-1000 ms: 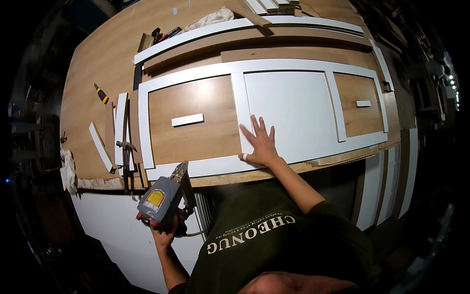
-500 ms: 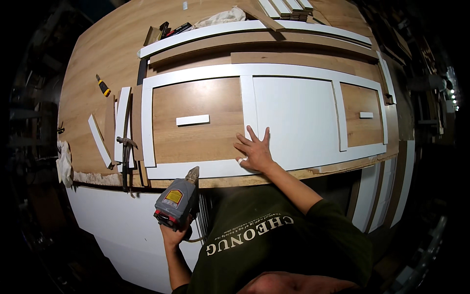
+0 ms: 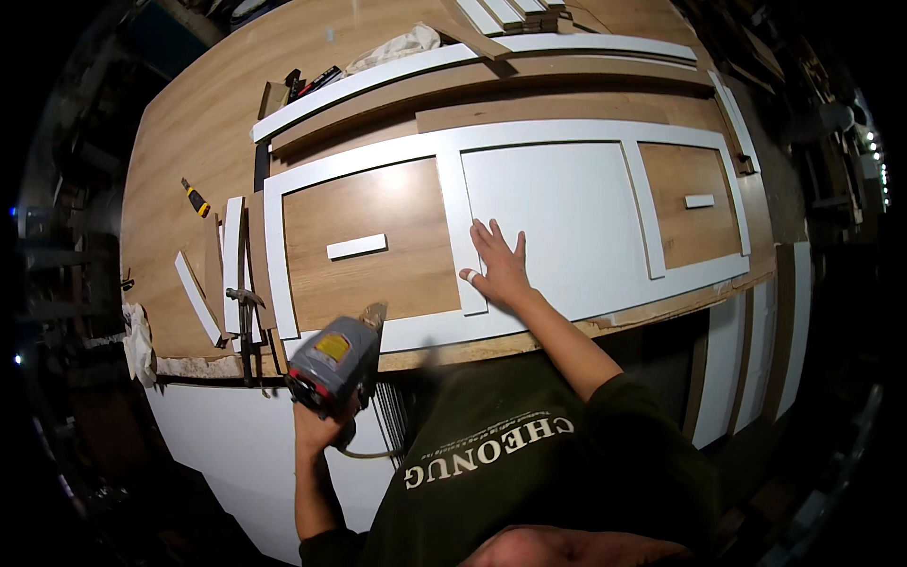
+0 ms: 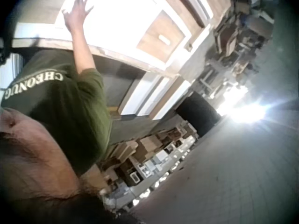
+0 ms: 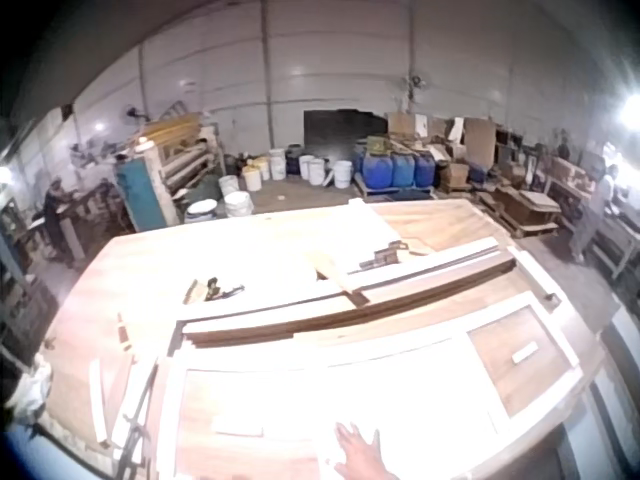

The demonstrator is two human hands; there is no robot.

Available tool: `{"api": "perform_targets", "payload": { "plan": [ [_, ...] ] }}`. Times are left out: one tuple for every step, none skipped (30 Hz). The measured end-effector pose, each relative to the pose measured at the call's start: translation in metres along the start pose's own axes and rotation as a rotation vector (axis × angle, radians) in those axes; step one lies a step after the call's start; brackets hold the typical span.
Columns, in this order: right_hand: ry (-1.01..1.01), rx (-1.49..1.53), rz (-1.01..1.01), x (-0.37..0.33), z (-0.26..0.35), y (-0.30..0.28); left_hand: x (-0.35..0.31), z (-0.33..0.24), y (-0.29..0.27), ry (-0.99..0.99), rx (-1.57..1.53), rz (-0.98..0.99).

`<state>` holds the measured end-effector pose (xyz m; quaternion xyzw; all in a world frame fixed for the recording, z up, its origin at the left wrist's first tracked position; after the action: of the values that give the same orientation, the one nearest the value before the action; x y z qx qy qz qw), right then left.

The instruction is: The person constructs wood cabinet doors by aligning white panels and wooden inserts onto a base frame and securing them using a pneumatic nail gun.

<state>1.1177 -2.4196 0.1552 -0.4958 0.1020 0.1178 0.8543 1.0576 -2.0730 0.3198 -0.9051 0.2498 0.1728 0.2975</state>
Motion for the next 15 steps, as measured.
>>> {"api": "perform_targets", "payload": {
  "plan": [
    [0.01, 0.02, 0.025, 0.0, 0.001, -0.004, 0.008, -0.001, -0.007, 0.02, -0.059, -0.018],
    [0.0, 0.04, 0.054, 0.0, -0.001, -0.004, 0.017, -0.012, -0.012, -0.005, -0.069, 0.016],
    [-0.017, 0.054, 0.077, 0.002, -0.004, -0.007, 0.028, -0.029, -0.019, -0.023, -0.081, 0.042],
    [-0.034, 0.067, 0.099, 0.003, -0.006, -0.01, 0.042, -0.045, -0.021, -0.024, -0.127, 0.043],
    [-0.044, 0.081, 0.094, 0.001, -0.01, -0.012, 0.057, -0.061, -0.022, -0.026, -0.172, 0.046],
    [-0.057, 0.091, 0.088, -0.002, -0.013, -0.015, 0.072, -0.078, -0.021, -0.007, -0.174, 0.03],
    [-0.069, 0.106, 0.086, -0.007, -0.016, -0.017, 0.087, -0.092, -0.021, -0.047, -0.171, 0.047],
    [-0.061, 0.105, 0.106, -0.014, -0.018, -0.02, 0.102, -0.103, -0.022, -0.043, -0.133, 0.061],
    [-0.089, 0.078, 0.146, -0.02, -0.017, -0.024, 0.113, -0.111, -0.022, -0.046, -0.097, 0.071],
    [-0.113, 0.054, 0.19, -0.026, -0.018, -0.026, 0.127, -0.117, -0.022, -0.042, -0.073, 0.093],
    [-0.137, 0.031, 0.234, -0.028, -0.019, -0.025, 0.143, -0.124, -0.022, -0.037, -0.05, 0.116],
    [-0.154, 0.0, 0.23, -0.027, -0.019, -0.02, 0.154, -0.14, -0.021, -0.075, -0.02, 0.129],
    [-0.164, 0.017, 0.232, -0.026, -0.02, -0.019, 0.168, -0.147, -0.017, -0.05, -0.004, 0.123],
    [-0.176, 0.035, 0.235, -0.024, -0.019, -0.02, 0.182, -0.153, -0.016, -0.084, 0.022, 0.14],
    [-0.182, 0.055, 0.235, -0.023, -0.02, -0.021, 0.198, -0.161, -0.014, -0.115, 0.052, 0.163]
  ]
}}
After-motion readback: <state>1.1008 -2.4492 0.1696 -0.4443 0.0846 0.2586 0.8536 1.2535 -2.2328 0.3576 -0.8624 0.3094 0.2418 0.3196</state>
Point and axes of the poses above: each hand's wrist, its own x-axis towards the middle knuckle, its own y-axis out of the palm, z = x × y, the point moved 1 cm from there along x, towards the middle knuckle, and after that the axes turned 10 degrees about z, right-handed, at the moved point
